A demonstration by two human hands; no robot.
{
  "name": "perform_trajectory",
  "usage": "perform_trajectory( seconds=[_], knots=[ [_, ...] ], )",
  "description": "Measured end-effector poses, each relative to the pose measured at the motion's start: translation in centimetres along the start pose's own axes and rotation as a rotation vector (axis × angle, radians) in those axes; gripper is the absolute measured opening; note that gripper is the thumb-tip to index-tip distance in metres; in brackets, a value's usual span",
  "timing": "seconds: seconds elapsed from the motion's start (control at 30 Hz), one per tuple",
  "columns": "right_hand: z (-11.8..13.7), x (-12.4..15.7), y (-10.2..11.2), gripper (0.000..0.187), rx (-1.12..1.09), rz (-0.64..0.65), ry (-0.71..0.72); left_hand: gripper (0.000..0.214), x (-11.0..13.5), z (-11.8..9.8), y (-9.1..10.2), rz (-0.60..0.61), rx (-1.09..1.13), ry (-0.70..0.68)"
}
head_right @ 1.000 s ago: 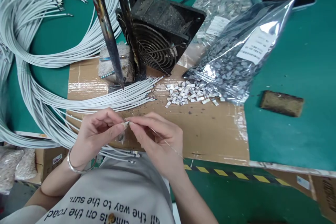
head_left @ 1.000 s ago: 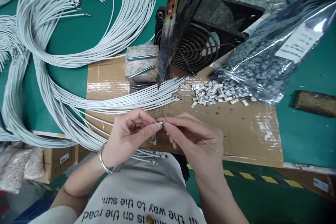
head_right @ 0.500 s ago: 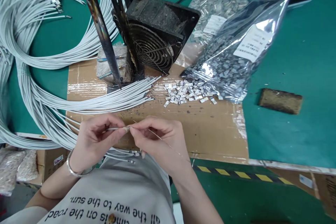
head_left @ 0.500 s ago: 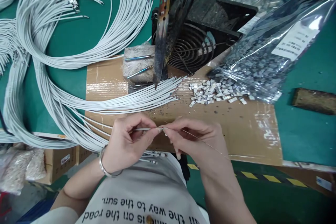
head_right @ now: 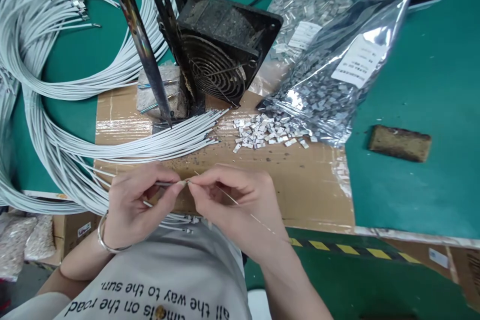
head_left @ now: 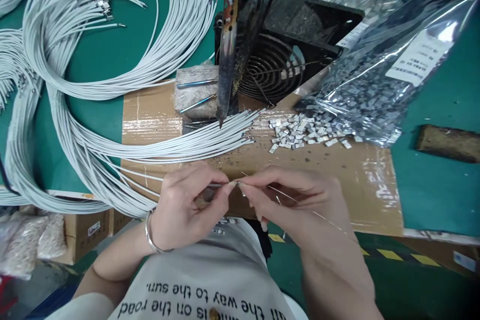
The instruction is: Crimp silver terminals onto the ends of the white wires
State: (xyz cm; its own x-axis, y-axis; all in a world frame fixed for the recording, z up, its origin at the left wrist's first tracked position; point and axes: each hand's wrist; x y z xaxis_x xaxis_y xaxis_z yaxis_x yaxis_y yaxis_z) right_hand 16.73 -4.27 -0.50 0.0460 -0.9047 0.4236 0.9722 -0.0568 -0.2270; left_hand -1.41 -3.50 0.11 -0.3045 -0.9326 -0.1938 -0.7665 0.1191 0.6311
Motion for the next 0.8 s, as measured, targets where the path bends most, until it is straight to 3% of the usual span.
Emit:
perform_trajectory(
  seconds=[0.17, 0.27, 0.37, 0.5, 0.6, 0.8],
  knots=[
    [-1.9, 0.0, -1.7, 0.01, -0.191, -0.057, 0.048, 0.02, 0.6, -0.5, -1.2, -0.086, 0.143, 0.231],
    [-3.4, -0.1, -2.9, 0.012, -0.189, -0.148, 0.216, 0.023, 1.1, -0.5, -1.5, -0.088, 0.273, 0.378],
    [-3.9, -0.2, -3.2, 0.017, -0.005, -0.183, 0.433, 0.019, 1.0, -0.4, -1.1, -0.056, 0.423, 0.478],
    [-2.8, -0.7, -1.9, 0.02, 0.269, -0.052, 0.641, 0.011, 0.2, -0.6, -0.2, -0.044, 0.575, 0.618],
    [-1.8, -0.9, -1.0, 0.022, 0.371, 0.03, 0.663, 0.012, -0.4, -0.9, 0.0, -0.059, 0.57, 0.675],
    [-1.2, -1.0, -0.4, 0.026, 0.385, 0.073, 0.611, 0.013, -0.7, -1.1, -0.1, -0.07, 0.558, 0.708]
  ],
)
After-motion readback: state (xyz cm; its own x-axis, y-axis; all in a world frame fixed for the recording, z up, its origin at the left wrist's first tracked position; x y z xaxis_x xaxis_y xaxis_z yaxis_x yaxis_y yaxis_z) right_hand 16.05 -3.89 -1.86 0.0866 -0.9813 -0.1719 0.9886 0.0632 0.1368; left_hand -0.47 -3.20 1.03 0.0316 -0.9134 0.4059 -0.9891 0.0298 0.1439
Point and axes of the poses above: each hand's wrist, its own x-axis away from the middle knuckle, its own y-axis out of the back of the hand, z = x × y, and after that the axes turned 4 degrees about -x, right-handed
